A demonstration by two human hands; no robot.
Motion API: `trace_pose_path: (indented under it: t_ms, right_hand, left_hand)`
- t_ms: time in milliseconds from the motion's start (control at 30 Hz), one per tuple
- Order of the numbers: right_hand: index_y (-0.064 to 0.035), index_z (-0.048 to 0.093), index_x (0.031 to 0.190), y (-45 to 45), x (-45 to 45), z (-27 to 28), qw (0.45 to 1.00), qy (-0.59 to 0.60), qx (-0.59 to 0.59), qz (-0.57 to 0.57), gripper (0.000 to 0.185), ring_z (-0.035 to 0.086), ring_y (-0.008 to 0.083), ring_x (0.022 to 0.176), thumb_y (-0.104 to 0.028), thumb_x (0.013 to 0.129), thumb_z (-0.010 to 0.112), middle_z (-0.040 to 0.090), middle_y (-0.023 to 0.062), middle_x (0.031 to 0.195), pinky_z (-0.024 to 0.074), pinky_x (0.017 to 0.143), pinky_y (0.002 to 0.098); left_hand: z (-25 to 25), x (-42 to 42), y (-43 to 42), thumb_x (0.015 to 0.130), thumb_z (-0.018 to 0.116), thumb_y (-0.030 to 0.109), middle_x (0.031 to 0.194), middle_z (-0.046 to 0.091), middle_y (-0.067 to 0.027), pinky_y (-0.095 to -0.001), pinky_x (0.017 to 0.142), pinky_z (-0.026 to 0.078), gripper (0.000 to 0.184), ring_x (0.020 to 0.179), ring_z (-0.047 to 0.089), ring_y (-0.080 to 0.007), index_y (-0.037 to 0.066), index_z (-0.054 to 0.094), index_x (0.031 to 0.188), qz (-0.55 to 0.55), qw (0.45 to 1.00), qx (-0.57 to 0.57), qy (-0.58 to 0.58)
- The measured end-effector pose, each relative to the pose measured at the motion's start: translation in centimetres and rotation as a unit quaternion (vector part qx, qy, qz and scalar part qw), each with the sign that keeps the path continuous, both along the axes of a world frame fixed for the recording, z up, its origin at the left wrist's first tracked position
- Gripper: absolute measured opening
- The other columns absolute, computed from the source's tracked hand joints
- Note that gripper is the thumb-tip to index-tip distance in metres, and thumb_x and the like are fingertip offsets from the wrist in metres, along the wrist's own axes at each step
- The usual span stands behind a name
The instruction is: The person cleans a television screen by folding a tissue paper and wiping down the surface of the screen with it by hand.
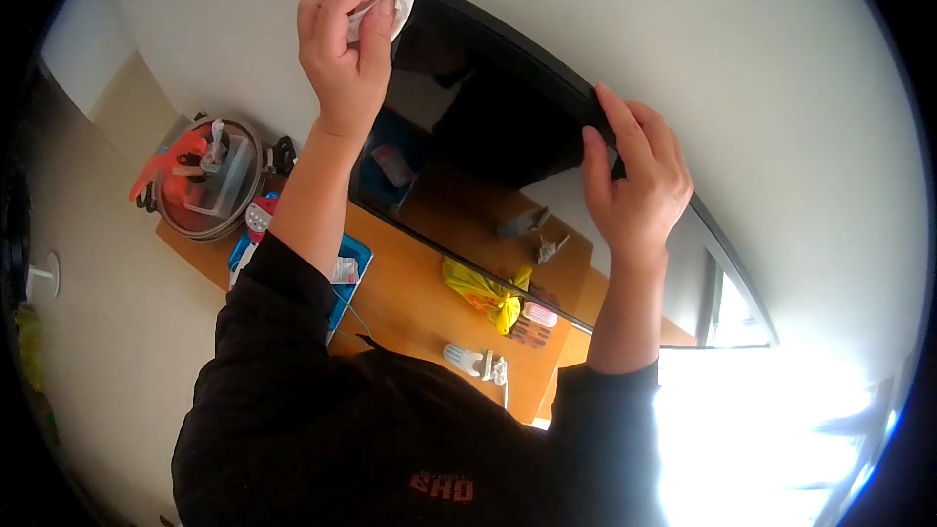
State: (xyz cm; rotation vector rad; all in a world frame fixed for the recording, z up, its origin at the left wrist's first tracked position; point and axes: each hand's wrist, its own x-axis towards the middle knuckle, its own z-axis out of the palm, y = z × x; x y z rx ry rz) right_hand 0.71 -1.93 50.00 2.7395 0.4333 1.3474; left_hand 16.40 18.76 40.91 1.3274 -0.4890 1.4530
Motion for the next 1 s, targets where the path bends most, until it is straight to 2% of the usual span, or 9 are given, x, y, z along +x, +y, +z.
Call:
trace_pose_path:
  t_ms: [267,333,633,700,900,1000]
  right_hand:
    - [-0.0087,0.07,0.106,-0.6,0.4,-0.4,0.999,-0.004,-0.011,0.03,0.034,0.064,0.0215,0.076,-0.003,0.073,0.069,0.066,0.0088,0.092,0.0515,0.066,0.0287]
    - [-0.0078,0.07,0.107,-0.6,0.4,-0.5,1.0,0.003,-0.004,0.031,0.034,0.065,0.0213,0.077,-0.002,0.073,0.069,0.066,0.0096,0.092,0.0516,0.066,0.0288]
    - [-0.0072,0.069,0.108,-1.0,0.8,-0.8,0.999,0.004,-0.005,0.044,0.034,0.064,0.0212,0.075,-0.002,0.075,0.067,0.066,0.0106,0.092,0.051,0.065,0.0279]
    - [-0.0072,0.069,0.108,-1.0,1.0,-0.7,0.999,-0.001,-0.013,0.048,0.034,0.064,0.0211,0.075,-0.001,0.075,0.067,0.066,0.0103,0.091,0.0507,0.064,0.0278]
    - [-0.0074,0.069,0.106,-0.5,0.7,-0.6,0.999,-0.011,-0.01,0.044,0.033,0.063,0.02,0.072,-0.002,0.074,0.068,0.065,0.0088,0.089,0.05,0.062,0.0274]
    - [-0.0078,0.069,0.106,-0.5,0.6,-0.7,0.999,-0.017,-0.013,0.042,0.033,0.063,0.0197,0.071,-0.002,0.074,0.069,0.065,0.0082,0.088,0.0498,0.061,0.0271]
  left_hand:
    - [-2.0,0.8,0.2,0.084,0.067,0.007,0.091,0.06,-0.0062,-0.0305,0.074,0.048,0.009,0.088,0.057,-0.0217,0.005,0.06,0.089,-0.016,1.0,0.001,-0.005]
    - [-3.1,0.3,0.0,0.084,0.066,0.007,0.092,0.06,-0.0067,-0.0308,0.074,0.047,0.009,0.088,0.056,-0.0221,0.005,0.059,0.09,-0.017,1.0,-0.002,0.025]
    - [-11.6,-1.7,-0.5,0.087,0.062,0.004,0.101,0.054,-0.0107,-0.0333,0.079,0.046,0.015,0.093,0.054,-0.0262,0.006,0.054,0.099,0.002,0.992,0.029,0.124]
    - [-12.7,-2.4,-0.9,0.087,0.062,0.003,0.102,0.053,-0.0108,-0.0332,0.08,0.047,0.015,0.093,0.054,-0.0261,0.006,0.054,0.1,-0.023,0.988,0.003,0.153]
    - [-11.6,-2.9,-0.6,0.086,0.063,0.003,0.099,0.056,-0.01,-0.0328,0.078,0.048,0.014,0.09,0.056,-0.0249,0.006,0.058,0.098,-0.019,0.986,-0.005,0.165]
    - [-8.4,-2.2,-0.3,0.085,0.065,0.006,0.095,0.06,-0.0083,-0.0317,0.075,0.048,0.011,0.086,0.057,-0.0237,0.005,0.06,0.095,-0.009,0.993,-0.009,0.118]
